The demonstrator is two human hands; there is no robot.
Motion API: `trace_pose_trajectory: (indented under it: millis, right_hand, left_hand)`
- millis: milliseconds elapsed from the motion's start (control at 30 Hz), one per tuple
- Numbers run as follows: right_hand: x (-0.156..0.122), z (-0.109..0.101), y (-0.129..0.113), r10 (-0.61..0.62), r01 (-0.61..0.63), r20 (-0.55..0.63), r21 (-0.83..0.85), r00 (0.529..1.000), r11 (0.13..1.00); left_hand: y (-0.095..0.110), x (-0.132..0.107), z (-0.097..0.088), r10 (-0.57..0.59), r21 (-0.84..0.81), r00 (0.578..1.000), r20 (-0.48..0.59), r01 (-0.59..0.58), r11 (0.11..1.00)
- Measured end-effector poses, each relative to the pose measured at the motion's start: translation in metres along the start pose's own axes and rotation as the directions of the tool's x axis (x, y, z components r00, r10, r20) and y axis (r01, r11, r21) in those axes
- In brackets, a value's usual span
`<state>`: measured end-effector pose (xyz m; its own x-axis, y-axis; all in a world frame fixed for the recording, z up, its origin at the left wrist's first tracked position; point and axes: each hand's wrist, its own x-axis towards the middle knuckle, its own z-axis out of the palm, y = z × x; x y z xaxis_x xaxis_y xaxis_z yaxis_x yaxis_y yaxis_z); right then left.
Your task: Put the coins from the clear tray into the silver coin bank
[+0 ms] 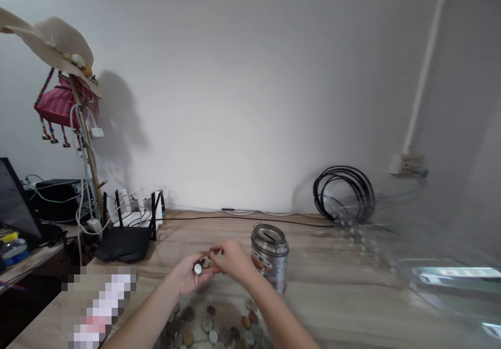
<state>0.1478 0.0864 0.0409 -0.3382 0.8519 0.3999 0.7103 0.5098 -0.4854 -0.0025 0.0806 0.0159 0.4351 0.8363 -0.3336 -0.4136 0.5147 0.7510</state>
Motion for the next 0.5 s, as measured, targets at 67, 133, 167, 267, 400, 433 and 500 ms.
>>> trace_pose_trajectory:
  millis: [67,133,167,267,400,433,500]
  right_hand:
    - [0.000,0.017,-0.002,-0.006,0.005,0.087,0.018,0.996,1.000]
    - [0.001,0.024,-0.005,0.035,-0.039,0.127,0.027,0.991,0.999]
    - [0.001,0.022,-0.006,0.065,-0.070,0.125,0.033,0.990,0.997]
    - [-0.001,0.000,-0.006,0.123,-0.122,-0.049,0.015,0.991,0.992]
    - [-0.009,-0.055,0.010,0.181,-0.311,-0.527,-0.167,0.830,0.936]
    - [-0.012,-0.067,0.016,0.219,-0.396,-0.583,-0.194,0.782,0.897]
    - [-0.016,-0.083,0.029,0.327,-0.532,-0.593,-0.209,0.736,0.821]
  left_hand:
    - [0.000,0.002,-0.001,-0.028,-0.012,0.999,0.015,0.028,1.000]
    - [0.000,0.002,-0.002,-0.064,-0.004,0.997,0.040,0.065,0.998]
    - [-0.001,0.003,-0.003,-0.077,0.003,0.995,0.057,0.076,0.997]
    - [-0.001,0.003,-0.005,-0.077,0.013,0.990,0.121,0.076,0.997]
    - [-0.001,0.004,-0.009,-0.027,-0.033,0.993,0.113,0.031,0.999]
    - [-0.001,0.004,-0.009,-0.013,-0.047,0.995,0.097,0.017,0.999]
    - [-0.002,0.006,-0.010,0.006,-0.064,0.998,0.070,-0.002,0.998]
